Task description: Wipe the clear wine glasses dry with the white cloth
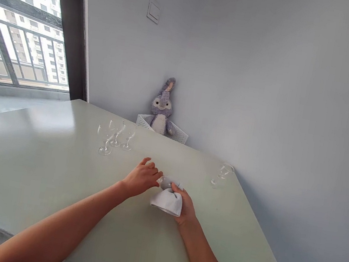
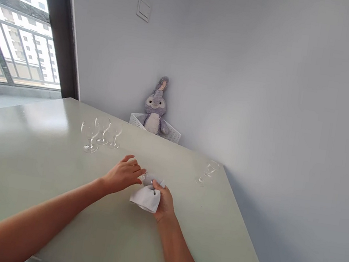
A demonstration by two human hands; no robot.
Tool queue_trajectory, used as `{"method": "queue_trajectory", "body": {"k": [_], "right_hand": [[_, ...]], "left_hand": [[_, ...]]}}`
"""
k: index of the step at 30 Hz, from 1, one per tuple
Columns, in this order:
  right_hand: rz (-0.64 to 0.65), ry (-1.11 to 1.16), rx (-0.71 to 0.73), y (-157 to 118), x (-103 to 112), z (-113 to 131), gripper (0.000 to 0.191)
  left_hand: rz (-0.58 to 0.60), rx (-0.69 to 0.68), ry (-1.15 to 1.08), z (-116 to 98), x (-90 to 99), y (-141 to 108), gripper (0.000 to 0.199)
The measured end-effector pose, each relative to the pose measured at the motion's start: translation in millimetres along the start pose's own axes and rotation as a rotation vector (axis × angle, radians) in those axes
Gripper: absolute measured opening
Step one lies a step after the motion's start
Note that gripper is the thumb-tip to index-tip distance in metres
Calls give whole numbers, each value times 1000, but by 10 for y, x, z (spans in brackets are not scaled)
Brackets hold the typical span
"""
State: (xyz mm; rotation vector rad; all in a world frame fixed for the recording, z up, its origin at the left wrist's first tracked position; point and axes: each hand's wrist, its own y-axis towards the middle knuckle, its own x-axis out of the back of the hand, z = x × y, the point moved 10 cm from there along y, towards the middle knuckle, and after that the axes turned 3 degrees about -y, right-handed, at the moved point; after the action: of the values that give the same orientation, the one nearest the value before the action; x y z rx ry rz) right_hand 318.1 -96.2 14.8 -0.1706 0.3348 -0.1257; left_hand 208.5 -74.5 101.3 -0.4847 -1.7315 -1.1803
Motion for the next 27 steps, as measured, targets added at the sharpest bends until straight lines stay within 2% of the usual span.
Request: {"method": "queue_trajectory", "body": {"k": [2,4,8,10,11,13,15,17,19,21,23,25,27], "right_hand": [[46,-20,-8,-24,-22,22,31],[135,-141,40,-64,-73,130,30],[369,-507,137,-169,-193,326,22],[404,-577,134,-156,-134,360,20],[358,-574,142,-113,-48,395,20],[159,-514,187,-4,212,500,22],[-107,-457,281,34,488,628,28],[-302,-539,450,-59,560,784,34],[-296,-809,679,-225,258,911,40],[-104,-1138,878,-389,-256,848,46],[49,-1356,972,-502,-605,690,44],[19,-1428,994,-533,-681,649,37],[-109,-1407,972,-514,-577,708,31]], "left_hand": [[62,46,-58,74,-79,-4,28],[127,132,-197,165,-135,-19,34],[360,335,-619,265,-310,-121,43],[465,407,-798,271,-385,-183,44],[490,440,-852,294,-406,-204,43],[458,534,-873,438,-410,-229,41],[365,654,-809,657,-379,-257,41],[270,734,-701,828,-326,-281,41],[209,728,-576,861,-284,-268,39],[194,638,-448,734,-290,-213,31],[203,496,-334,484,-346,-144,23],[190,336,-248,190,-395,-86,20],[165,220,-201,-39,-417,-62,18]]}}
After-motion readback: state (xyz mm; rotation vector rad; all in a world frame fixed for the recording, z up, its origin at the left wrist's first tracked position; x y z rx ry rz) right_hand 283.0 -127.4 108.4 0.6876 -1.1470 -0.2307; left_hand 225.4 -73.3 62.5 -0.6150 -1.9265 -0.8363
